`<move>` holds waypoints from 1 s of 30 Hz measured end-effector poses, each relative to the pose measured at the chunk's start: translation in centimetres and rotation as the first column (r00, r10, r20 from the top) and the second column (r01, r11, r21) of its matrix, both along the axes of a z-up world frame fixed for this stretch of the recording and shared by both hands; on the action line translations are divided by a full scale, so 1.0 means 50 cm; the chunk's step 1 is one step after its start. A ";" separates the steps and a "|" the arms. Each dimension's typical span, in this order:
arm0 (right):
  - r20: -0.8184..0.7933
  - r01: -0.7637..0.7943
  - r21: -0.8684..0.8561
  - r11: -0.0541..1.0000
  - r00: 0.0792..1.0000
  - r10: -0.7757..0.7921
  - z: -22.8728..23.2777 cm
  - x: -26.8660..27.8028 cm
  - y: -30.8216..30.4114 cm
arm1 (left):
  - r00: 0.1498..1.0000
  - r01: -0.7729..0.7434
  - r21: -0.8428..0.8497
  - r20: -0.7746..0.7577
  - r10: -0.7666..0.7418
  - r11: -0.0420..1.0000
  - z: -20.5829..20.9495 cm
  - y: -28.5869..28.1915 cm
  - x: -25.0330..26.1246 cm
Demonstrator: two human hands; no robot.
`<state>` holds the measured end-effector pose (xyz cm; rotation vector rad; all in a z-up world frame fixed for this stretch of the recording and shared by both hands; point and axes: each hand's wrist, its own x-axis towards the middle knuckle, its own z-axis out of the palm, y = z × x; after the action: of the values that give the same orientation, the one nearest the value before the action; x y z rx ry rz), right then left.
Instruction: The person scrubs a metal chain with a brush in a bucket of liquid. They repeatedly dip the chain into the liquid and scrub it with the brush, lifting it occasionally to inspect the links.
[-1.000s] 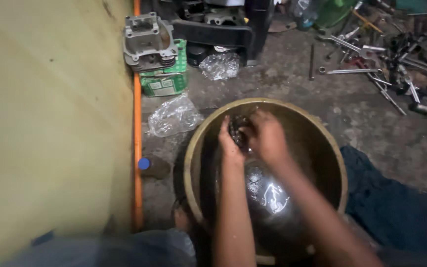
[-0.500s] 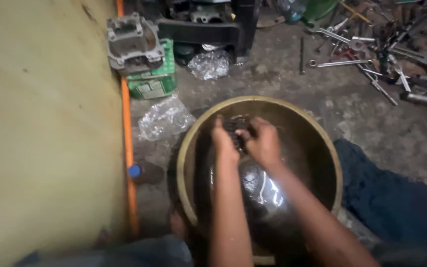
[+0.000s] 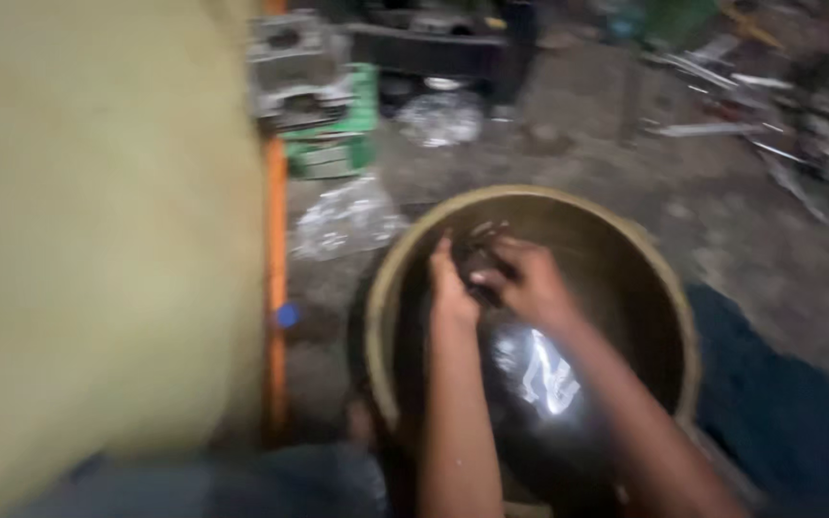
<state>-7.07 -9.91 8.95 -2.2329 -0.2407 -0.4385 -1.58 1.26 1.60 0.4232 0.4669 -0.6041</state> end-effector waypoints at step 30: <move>-0.315 0.137 -0.025 0.990 0.939 -0.138 0.026 -0.003 -0.084 | 0.993 -0.050 -0.116 0.097 0.062 0.992 -0.105 -0.122 -0.012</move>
<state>-7.21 -14.10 10.26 -2.2920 0.0845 -0.1467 -2.20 -4.81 -3.64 0.3295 0.3454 -0.5495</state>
